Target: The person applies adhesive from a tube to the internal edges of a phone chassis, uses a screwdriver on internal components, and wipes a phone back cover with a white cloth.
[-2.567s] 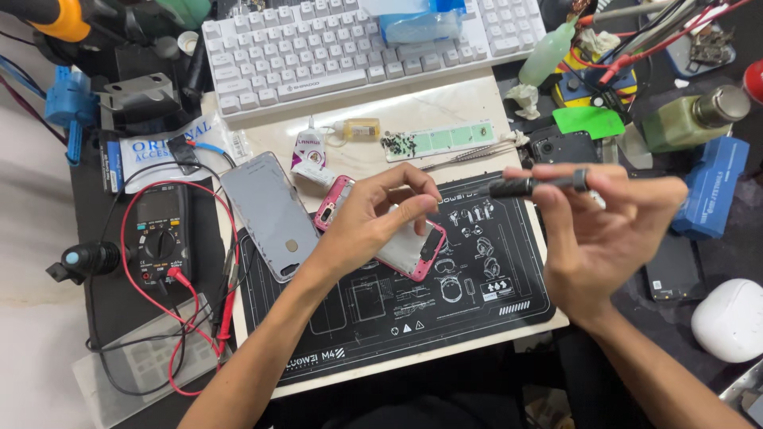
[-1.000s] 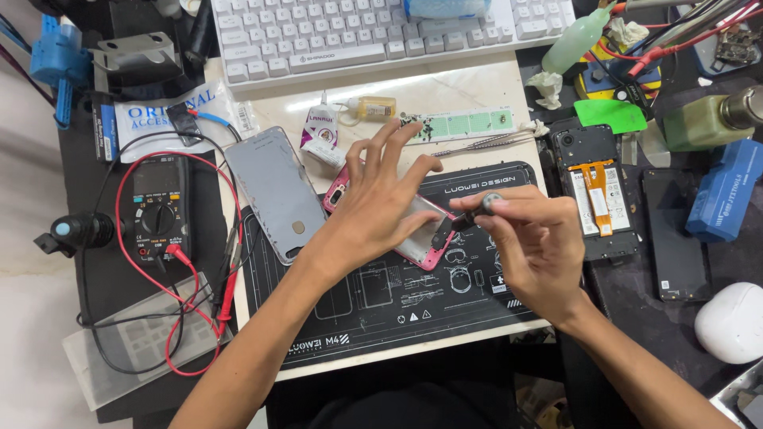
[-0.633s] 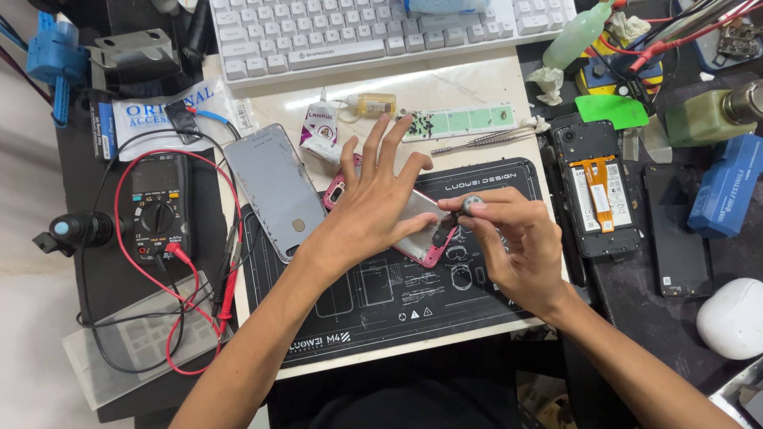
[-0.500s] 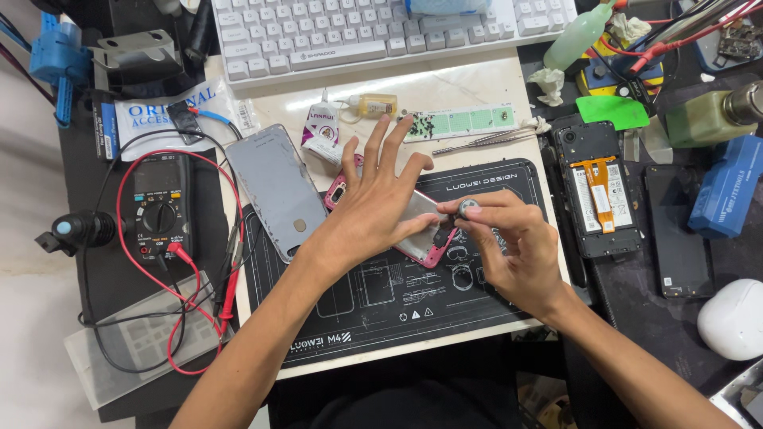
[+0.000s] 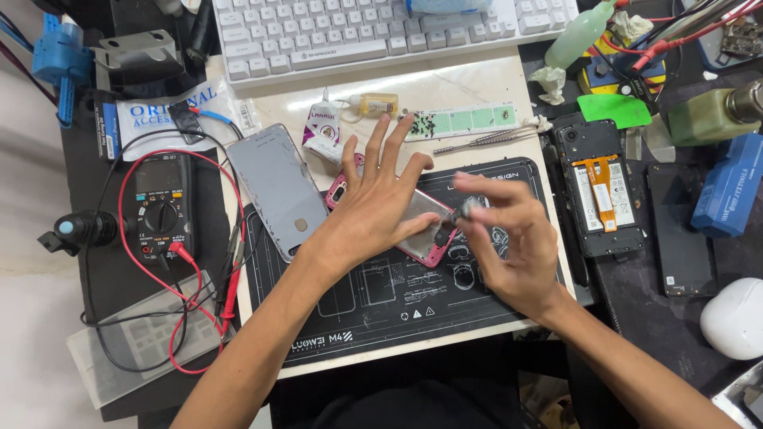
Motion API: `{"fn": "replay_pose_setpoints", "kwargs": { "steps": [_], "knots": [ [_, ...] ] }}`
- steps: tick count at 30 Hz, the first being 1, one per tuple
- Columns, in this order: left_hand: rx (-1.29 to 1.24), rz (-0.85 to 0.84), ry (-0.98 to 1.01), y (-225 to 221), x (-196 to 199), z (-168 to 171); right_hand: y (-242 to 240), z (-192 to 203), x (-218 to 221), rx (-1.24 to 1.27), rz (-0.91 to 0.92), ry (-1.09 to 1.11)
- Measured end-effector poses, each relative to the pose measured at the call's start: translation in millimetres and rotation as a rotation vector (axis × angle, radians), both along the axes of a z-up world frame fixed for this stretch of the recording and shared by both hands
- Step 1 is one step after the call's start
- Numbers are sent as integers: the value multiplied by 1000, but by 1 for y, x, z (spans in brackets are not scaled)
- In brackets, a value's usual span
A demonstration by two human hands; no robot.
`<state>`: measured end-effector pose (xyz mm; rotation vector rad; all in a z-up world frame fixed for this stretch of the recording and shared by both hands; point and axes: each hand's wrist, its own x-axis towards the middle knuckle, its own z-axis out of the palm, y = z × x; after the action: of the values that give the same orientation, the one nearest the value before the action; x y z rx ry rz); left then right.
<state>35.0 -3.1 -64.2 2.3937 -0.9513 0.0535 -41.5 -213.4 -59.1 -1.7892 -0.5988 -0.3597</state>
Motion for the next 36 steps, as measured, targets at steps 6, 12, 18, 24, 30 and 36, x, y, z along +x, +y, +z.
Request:
{"fn": "replay_pose_setpoints", "kwargs": {
  "steps": [6, 12, 18, 24, 30, 36],
  "knots": [
    [14, -2, 4, 0, 1, 0, 2, 10, 0, -124, -68, -102],
    [41, -1, 35, -2, 1, -1, 4, 13, 0, -55, -67, -84],
    [48, -8, 41, -2, 2, -1, 2, 11, 0, -61, -54, -70],
    [50, -9, 52, -3, 1, -1, -3, 11, -1, -29, 12, 43],
    [47, -9, 37, -4, 1, -2, -7, 15, 3, 101, 51, 202],
    [35, 15, 86, -8, 0, -4, -4, 21, 5, -144, -3, -75]
  ]
}}
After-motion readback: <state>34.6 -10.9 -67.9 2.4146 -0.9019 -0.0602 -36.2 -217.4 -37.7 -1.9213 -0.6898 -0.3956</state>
